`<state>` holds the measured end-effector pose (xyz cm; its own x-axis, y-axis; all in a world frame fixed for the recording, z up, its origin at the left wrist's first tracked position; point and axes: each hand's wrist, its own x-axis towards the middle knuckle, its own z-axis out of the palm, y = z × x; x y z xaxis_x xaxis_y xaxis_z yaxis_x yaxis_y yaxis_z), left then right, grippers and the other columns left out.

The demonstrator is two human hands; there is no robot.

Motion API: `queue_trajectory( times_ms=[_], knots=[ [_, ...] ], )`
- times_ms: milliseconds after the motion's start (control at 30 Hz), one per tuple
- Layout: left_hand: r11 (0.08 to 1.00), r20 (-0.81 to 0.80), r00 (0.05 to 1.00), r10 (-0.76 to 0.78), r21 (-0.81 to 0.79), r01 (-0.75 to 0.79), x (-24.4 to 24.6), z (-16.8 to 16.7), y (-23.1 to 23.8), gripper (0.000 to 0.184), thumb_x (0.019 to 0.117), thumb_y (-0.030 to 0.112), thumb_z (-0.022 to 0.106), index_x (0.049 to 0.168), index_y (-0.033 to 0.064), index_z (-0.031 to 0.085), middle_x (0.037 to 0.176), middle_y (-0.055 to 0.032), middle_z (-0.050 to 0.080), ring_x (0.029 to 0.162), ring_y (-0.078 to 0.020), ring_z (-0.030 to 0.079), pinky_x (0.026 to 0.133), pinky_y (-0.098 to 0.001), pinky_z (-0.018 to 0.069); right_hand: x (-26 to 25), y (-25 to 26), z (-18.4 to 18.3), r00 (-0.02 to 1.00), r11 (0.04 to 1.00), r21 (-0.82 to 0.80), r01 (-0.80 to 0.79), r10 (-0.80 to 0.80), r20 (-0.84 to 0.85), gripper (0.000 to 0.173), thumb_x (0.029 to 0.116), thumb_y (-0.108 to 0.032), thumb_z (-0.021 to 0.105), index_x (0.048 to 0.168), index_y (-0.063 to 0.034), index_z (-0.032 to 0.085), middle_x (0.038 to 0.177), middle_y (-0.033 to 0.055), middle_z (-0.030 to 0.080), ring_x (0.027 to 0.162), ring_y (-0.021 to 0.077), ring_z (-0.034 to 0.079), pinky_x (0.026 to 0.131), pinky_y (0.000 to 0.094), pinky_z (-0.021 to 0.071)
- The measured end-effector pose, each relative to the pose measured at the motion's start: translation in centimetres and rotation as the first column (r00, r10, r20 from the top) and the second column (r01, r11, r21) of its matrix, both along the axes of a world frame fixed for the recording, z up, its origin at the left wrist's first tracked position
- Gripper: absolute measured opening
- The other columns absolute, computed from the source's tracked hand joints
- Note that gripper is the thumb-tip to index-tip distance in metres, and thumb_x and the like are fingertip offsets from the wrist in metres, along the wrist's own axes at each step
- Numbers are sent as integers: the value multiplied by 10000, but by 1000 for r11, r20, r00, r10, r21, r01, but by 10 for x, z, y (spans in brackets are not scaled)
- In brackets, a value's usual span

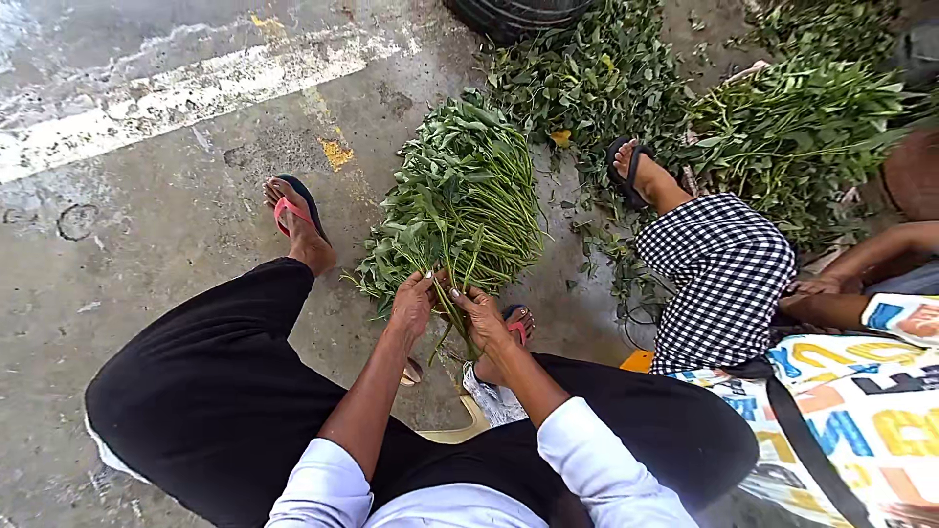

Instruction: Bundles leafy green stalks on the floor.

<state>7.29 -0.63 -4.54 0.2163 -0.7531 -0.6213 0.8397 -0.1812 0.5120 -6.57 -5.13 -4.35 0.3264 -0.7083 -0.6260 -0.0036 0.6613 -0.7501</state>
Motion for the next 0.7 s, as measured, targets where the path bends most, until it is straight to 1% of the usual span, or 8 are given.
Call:
queue_trajectory(
  times_ms=[67,133,233,367,467,567,633,700],
  knots=[
    [1000,-1,1000,24,19,-24,-2,0,0,280,1112,111,384,1323,1,533,1120,-159,730,921,-208,732,839,-342,588,-2,3,1,997,996,-92,0,-7,-75,150,1004,-28,625,1134,42,649,946,132,717,825,193,711,757,351,614],
    [996,12,998,59,67,-60,-1,1,-1,305,1118,136,384,1368,14,509,1120,-182,723,942,-266,739,828,-388,602,-6,5,-1,985,975,-218,-34,-4,-172,126,982,-31,663,1087,36,675,914,102,723,803,131,690,751,285,583],
    [988,49,997,60,139,-66,3,-1,-1,284,1122,193,401,1357,52,477,1105,-190,722,929,-305,743,786,-423,613,-12,3,-2,969,959,-262,-113,47,-244,170,991,-32,652,1122,76,662,955,137,705,806,147,694,781,303,604],
    [988,115,989,-90,135,74,-2,-1,0,233,1106,149,438,1284,39,541,1043,-140,735,895,-220,728,776,-349,587,-8,0,-1,943,932,-303,-197,96,-318,178,1013,-84,639,1111,60,675,888,112,699,736,125,672,717,280,584],
    [988,123,984,-130,99,118,-11,-2,0,215,1105,147,439,1251,33,548,1040,-112,679,858,-186,674,792,-344,569,-8,-3,-2,881,875,-328,-356,197,-429,221,1008,-141,660,1133,36,703,956,135,718,806,162,684,777,337,579],
    [987,135,978,-156,44,152,-11,-5,1,279,1094,115,459,1337,-1,535,1140,-148,710,961,-197,698,871,-348,560,-9,-5,-5,841,845,-308,-437,263,-473,222,997,-169,677,1100,22,727,983,142,721,848,174,683,816,356,571],
    [992,161,979,-125,42,119,-11,-5,0,255,1064,29,488,1303,-35,552,1081,-147,729,927,-181,701,859,-325,558,-8,-6,-1,845,845,-307,-438,270,-462,231,1008,-178,664,1109,18,732,1011,136,720,848,159,682,805,336,573],
    [996,192,980,-48,78,33,-9,-5,0,227,1062,16,483,1264,-40,569,996,-142,731,883,-185,704,828,-328,565,-7,-7,5,865,858,-340,-385,207,-457,249,1033,-178,627,1129,31,720,1002,142,722,836,174,697,801,348,588]
  ],
)
